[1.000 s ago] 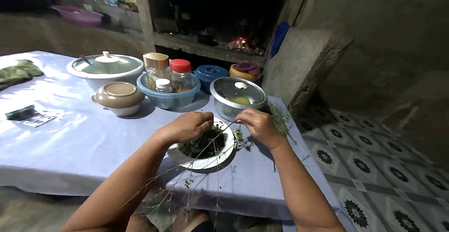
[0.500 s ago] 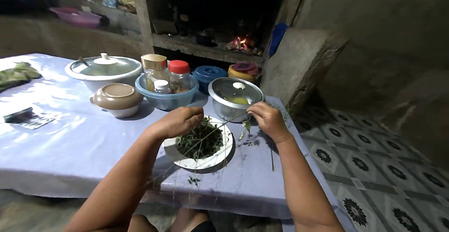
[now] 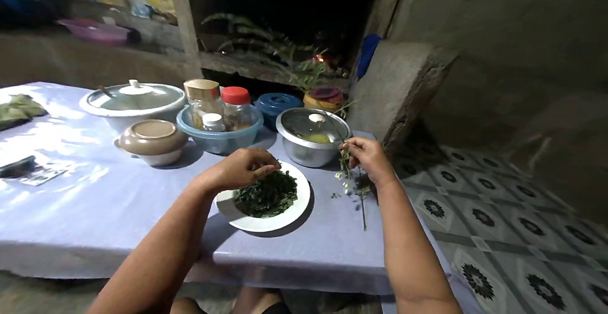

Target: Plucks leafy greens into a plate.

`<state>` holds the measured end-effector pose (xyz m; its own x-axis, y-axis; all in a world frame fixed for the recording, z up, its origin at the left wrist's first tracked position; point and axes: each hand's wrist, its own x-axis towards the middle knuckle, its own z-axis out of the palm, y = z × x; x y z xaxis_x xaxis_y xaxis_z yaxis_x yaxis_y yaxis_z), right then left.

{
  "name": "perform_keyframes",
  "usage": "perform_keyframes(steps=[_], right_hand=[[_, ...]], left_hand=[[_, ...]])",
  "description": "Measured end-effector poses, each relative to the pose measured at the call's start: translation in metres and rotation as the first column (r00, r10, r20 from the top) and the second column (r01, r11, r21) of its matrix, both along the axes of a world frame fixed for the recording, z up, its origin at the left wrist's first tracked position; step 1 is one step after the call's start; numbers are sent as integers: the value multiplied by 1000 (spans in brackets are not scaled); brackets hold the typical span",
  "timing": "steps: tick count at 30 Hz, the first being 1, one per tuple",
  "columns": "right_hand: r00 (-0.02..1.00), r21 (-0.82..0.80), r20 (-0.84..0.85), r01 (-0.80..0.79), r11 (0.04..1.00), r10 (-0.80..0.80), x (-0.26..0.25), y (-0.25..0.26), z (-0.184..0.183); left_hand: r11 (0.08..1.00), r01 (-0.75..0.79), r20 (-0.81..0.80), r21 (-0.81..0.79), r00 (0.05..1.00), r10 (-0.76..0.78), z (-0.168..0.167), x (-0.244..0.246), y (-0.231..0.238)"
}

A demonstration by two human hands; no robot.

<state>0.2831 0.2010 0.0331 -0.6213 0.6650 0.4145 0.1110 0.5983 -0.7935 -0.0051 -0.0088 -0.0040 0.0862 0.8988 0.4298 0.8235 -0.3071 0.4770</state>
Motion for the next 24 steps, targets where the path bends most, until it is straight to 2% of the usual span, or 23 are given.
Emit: perform_keyframes(steps=[4,8,14,19,24], right_hand=[[994,-112,-103,13,994,-25,10,4,6],[988,-142,-139,43,989,-63,19,16,12],[914,-182,-147,349,919,-377,47,46,16],[813,-244,-47,554,796,-580,52,65,7],[758,-250,213,652,716,-616,46,85,-17]], left_hand=[[994,-2,-42,106,999,6,-4,-2,4],[991,-28,-84,130,996,39,-4,-2,5],[991,-90,-128,96,987,102,-8,-4,9],[991,-124,-161,58,978,132,-9,-6,10],[990,-138,-170,31,975,142,-9,-6,9]])
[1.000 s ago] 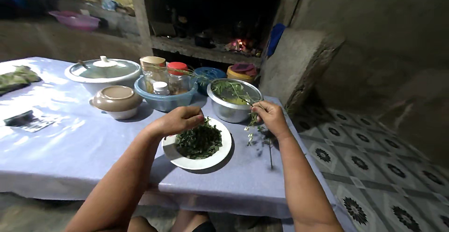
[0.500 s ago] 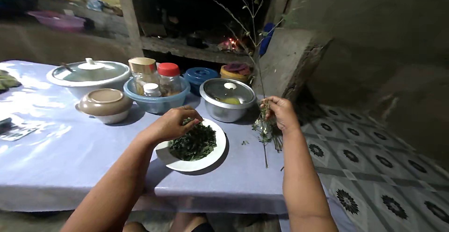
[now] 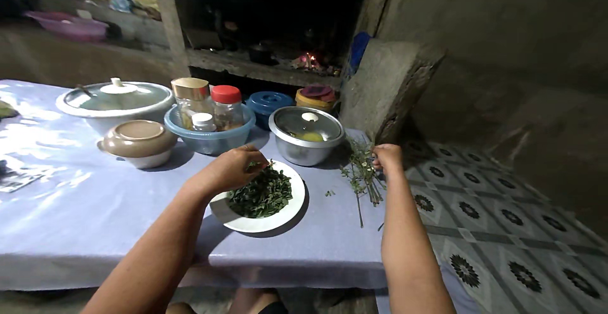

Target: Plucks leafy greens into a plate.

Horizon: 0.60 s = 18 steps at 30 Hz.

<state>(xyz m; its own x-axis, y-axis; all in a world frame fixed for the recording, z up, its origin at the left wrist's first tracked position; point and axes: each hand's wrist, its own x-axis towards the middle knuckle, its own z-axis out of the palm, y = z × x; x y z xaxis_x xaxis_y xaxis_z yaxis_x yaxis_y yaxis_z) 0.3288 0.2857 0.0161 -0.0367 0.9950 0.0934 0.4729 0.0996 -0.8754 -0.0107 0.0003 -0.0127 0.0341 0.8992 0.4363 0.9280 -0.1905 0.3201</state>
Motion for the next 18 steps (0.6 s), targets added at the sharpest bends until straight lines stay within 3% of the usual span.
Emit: perform_keyframes(steps=[5,8,14,18], right_hand=[[924,-114,382,55,992,-7,-4,8,-11],[852,-119,522,52,992,18,-8,3,-10],[765,83,643,-47,995,-18,-14,-27,10],[784,305,611,-105,947,-111,-26,-59,26]], left_hand=[[999,-19,-14,-39,1000,18,0,0,-1],[999,-23,-26,-36,999,22,-1,-1,0],[995,46,79,94,995,-53,2,-15,-4],[962,-35,215,271,976,-25,11,-20,-8]])
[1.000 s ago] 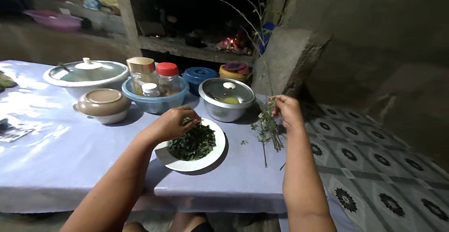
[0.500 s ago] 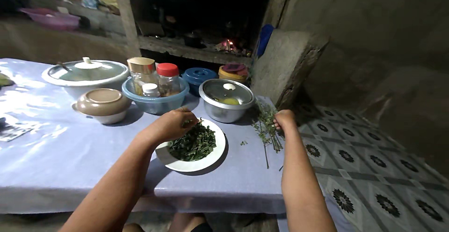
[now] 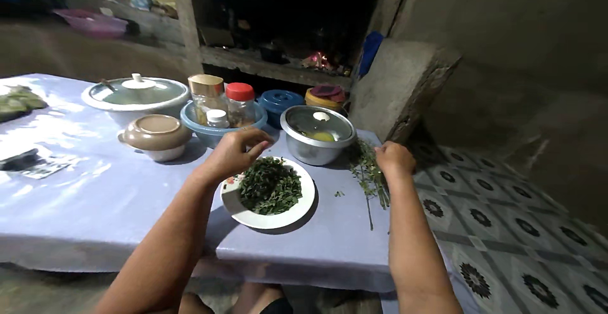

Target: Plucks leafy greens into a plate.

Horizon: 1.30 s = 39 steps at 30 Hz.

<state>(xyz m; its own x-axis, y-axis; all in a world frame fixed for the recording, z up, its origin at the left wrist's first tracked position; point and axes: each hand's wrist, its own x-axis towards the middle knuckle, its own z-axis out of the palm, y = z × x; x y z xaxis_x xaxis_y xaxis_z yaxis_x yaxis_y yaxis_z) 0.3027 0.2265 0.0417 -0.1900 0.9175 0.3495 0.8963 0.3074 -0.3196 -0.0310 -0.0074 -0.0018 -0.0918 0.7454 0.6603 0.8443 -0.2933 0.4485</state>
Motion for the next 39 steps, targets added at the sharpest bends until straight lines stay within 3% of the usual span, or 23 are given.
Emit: perform_keyframes(steps=[3,6,9,11,14,17,19,23,29,35,39], right_hand=[[974,316,-62,-186,930,216,-12,-26,-4],[841,518,-120,-400,756,527,-38,-55,-15],[660,378,-296,-583,720,690,-81,-81,-21],[652,175,-359,-655,735,667,-108,-94,-21],[805,-82,-145,-589,804,575,-137,-108,-21],[870,-215,147,-437,873,471,-155,-117,-27],[863,-235,213,-409,882,458,-154,-111,-37],[814,-201,107,-545,814,571,-143,-95,-58],[732,-148,53,-667,730,679,-138,-110,-55],[542,-161,-110,-837,523,833,-128,-119,-48],[492,-162,-21,-861,482,871,-133,-127,-59]], left_hand=[[998,-62,174,12,983,59,0,-11,2],[984,-69,310,-165,943,118,-4,-27,9],[915,-169,218,-365,941,261,-10,-37,18],[840,-298,60,-453,930,362,-18,-40,23],[764,-355,-57,-538,920,388,-27,-38,29],[777,-286,-56,-560,949,309,-30,-31,29],[812,-242,-61,-530,967,249,-31,-29,28],[791,-217,-106,-572,976,191,-25,-25,27],[778,-207,-158,-594,978,139,-26,-18,26],[852,-36,-69,-522,998,0,-22,-9,21],[863,74,-6,-500,996,-90,-16,-9,19]])
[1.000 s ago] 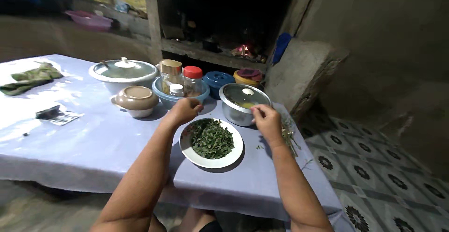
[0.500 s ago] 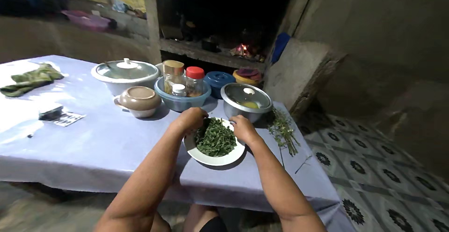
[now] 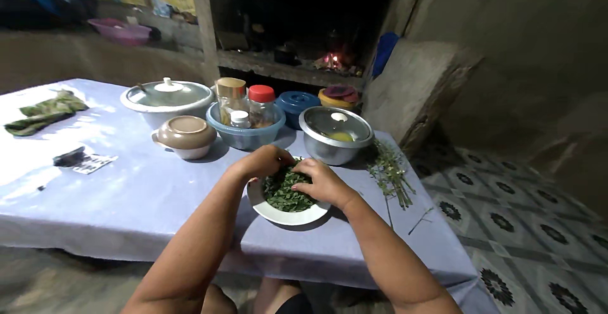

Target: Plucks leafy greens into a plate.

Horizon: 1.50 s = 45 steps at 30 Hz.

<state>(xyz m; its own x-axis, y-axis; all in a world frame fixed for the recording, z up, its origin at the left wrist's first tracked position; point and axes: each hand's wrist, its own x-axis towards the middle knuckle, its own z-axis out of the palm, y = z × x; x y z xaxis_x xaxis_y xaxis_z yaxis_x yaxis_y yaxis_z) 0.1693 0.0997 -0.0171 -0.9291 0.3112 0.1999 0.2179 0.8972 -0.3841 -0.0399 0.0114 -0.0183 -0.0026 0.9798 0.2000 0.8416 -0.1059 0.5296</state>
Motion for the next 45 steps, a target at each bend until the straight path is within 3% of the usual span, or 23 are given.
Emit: perform_keyframes(steps=[3,9,14,21,24,34,42,45], right_hand=[[999,47,-30,13,999,-11,-1,-6,-1],[958,-195,-282,-17,981,-39,5,5,6],[941,-402,-314,-11,916,-127,5,9,7],[901,-577,-363,-18,817,-236,2,9,-2],[918,-587,-323,-4,810,-230,0,7,-5],[913,-572,-341,-15,820,-222,1,2,-3],[910,-579,-356,-35,814,-214,2,1,-2],[911,-495,-365,-14,869,-193,4,0,0]], left_hand=[[997,78,53,18,996,-79,2,-1,-1],[990,144,343,10,929,-138,14,4,-11],[992,88,401,86,909,-115,19,6,-15],[971,143,469,190,856,-218,16,7,-14],[952,176,424,251,864,-272,12,12,-13],[966,138,290,219,936,-200,15,8,-15],[952,105,362,289,908,-210,15,5,-16],[948,97,351,303,914,-205,16,3,-17]])
